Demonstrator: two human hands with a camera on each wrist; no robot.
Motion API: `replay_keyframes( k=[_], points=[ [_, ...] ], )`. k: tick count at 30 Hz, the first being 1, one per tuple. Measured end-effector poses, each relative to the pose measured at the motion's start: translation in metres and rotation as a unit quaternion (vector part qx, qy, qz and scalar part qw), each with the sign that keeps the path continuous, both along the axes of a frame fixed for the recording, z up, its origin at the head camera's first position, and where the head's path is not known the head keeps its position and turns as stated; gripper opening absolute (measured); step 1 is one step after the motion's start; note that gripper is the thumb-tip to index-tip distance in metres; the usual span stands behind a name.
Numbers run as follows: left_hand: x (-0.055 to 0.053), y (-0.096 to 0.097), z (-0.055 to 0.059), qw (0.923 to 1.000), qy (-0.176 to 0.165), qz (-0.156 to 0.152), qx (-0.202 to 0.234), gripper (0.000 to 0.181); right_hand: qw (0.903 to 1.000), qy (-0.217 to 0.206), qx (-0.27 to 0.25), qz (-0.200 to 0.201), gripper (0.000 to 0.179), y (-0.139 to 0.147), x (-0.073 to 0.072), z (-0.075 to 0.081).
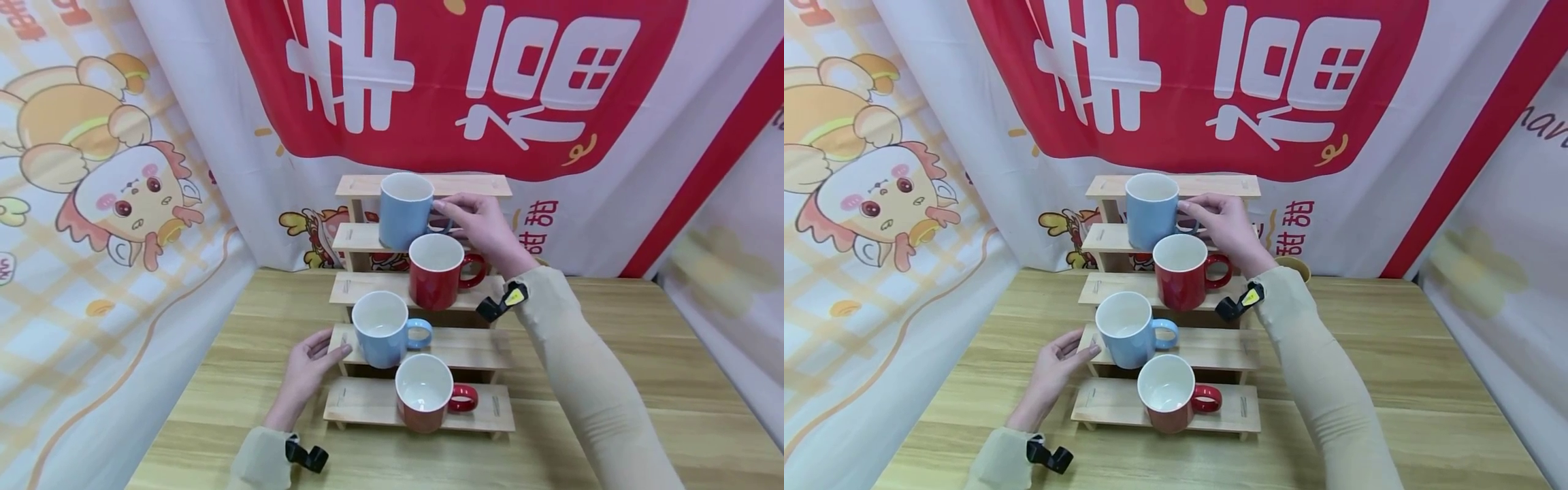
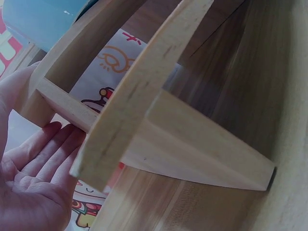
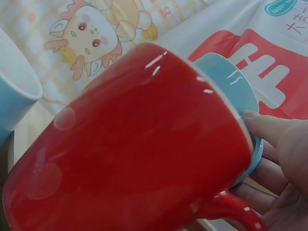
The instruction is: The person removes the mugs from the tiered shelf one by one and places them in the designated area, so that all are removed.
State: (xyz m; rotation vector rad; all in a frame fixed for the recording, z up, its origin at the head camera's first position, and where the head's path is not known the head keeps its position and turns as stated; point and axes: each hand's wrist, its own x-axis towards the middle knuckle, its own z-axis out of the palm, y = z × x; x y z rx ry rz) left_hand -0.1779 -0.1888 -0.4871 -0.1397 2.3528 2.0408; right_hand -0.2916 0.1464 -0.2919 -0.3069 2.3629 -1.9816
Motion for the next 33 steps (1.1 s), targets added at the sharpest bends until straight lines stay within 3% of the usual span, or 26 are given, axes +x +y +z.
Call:
replay_keyframes(
  k=[9, 17, 25, 33],
  points=[
    [0.001, 0.0, -0.002, 1.0, 0.003, 0.003, -0.002, 0.071, 0.9981, 0.049, -0.032, -0.016, 0.051, 0.018, 0.009, 0.02],
    [0.0, 0.0, -0.002, 1.0, 0.003, 0.002, 0.0, 0.071, 0.9955, 0.056, -0.047, -0.06, 0.053, 0.053, 0.021, 0.039],
    [0.001, 0.0, 0.0, 1.0, -0.001, 0.003, -0.004, 0.071, 0.9905, 0.062, -0.07, -0.101, 0.056, 0.09, 0.027, 0.043],
    [0.002, 0.001, 0.001, 1.0, -0.001, 0.001, -0.006, 0.071, 0.9865, 0.047, -0.045, -0.15, 0.061, 0.127, 0.04, 0.038]
  ],
)
